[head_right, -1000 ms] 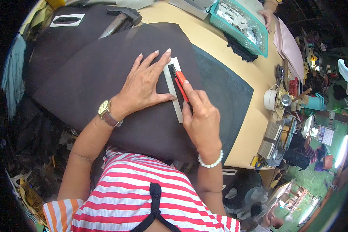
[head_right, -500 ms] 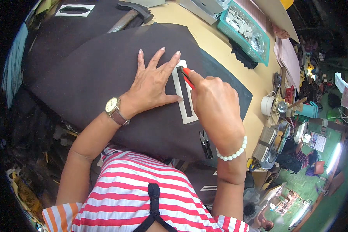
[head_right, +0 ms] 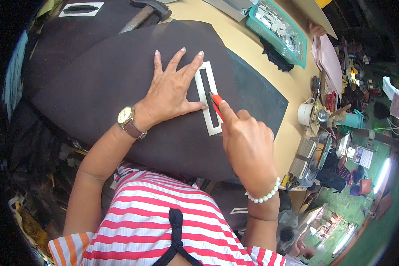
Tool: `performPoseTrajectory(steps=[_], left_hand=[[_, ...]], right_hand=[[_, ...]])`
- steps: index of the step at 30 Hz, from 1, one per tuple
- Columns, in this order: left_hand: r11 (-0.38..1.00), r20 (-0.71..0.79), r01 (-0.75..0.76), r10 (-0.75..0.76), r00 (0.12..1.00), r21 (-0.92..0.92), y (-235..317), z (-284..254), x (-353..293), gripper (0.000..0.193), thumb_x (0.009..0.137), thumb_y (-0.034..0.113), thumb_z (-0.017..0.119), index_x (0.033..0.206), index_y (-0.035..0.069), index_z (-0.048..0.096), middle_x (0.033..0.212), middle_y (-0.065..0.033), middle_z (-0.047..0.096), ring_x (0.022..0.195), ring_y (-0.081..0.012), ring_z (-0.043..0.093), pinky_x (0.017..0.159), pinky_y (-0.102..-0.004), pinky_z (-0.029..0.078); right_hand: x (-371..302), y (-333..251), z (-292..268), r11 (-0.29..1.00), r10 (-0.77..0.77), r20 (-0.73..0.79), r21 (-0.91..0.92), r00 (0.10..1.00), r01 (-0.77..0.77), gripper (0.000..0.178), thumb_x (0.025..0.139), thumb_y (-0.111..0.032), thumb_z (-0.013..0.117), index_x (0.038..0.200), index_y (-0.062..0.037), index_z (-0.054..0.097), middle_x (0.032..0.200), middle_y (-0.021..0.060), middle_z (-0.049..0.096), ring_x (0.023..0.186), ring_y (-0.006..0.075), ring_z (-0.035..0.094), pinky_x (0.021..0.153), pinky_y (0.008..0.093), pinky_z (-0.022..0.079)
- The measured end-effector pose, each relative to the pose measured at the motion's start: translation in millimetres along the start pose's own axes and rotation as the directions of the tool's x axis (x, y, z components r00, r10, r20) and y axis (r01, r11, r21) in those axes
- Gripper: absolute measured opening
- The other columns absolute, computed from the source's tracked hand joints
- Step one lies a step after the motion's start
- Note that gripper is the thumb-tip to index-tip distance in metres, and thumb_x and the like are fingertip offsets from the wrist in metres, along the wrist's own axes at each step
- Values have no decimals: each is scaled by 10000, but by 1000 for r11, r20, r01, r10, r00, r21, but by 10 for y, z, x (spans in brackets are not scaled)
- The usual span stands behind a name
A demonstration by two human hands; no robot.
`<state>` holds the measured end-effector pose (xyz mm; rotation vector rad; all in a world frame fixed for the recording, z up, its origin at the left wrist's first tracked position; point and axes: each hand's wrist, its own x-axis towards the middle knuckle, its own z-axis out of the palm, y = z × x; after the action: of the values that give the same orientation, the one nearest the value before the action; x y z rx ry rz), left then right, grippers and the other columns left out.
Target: The person cuts a hole in a dark leather panel using a utility knife and then fits a rectangular white frame into the opening, smoothing the material around it by hand.
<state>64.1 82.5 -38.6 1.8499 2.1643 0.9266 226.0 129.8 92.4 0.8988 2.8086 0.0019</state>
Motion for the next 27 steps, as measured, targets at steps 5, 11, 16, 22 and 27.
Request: performPoseTrajectory(steps=[5, 11, 16, 22, 27], left_hand=[[1000, 16, -2, 2, 1000, -4, -5, 1, -2, 1073, 662, 503, 754, 1467, 67, 196, 1326, -102, 523, 1361, -358, 267, 1045, -699, 76], [999, 49, -8, 6, 999, 41, 17, -24, 7, 1081, 647, 502, 762, 1462, 55, 210, 1344, -88, 510, 1353, -354, 280, 1029, -717, 98], [999, 52, -19, 18, 998, 27, 66, -42, 57, 1014, 663, 484, 760, 1435, 35, 280, 1411, -113, 427, 1358, -360, 266, 1029, -704, 130], [983, -56, 177, -173, 983, 56, -69, -604, 168, 863, 802, 499, 651, 1426, 21, 296, 1428, -191, 380, 1357, -379, 285, 1070, -613, 178], [897, -68, 273, -267, 961, 349, -389, -963, 158, 789, 848, 518, 588, 1406, 16, 343, 1407, -237, 386, 1357, -371, 291, 1072, -603, 180]], right_hand=[[-252, 2, 79, 999, -3, 3, -40, 1000, 3, 378, 822, -90, 609, 1198, -88, 576, 695, 111, 564, 534, 281, 618, 468, 381, 483], [-651, -2, 133, 999, 36, 65, -40, 997, -33, 463, 788, -83, 629, 1246, -87, 556, 706, 89, 521, 525, 250, 587, 469, 363, 458], [-696, 69, 127, 999, 34, 74, -17, 997, -33, 508, 743, -64, 648, 1243, -37, 565, 734, 112, 578, 535, 227, 621, 463, 323, 487], [-673, 779, 317, 459, 467, 181, 787, 865, -412, 333, 820, -122, 679, 1123, -2, 613, 782, 105, 669, 661, 153, 615, 603, 281, 483], [-493, 1166, 1046, 426, 716, -157, 870, 681, -247, 249, 852, -138, 652, 1050, 9, 624, 789, 77, 641, 666, 113, 560, 593, 279, 460]])
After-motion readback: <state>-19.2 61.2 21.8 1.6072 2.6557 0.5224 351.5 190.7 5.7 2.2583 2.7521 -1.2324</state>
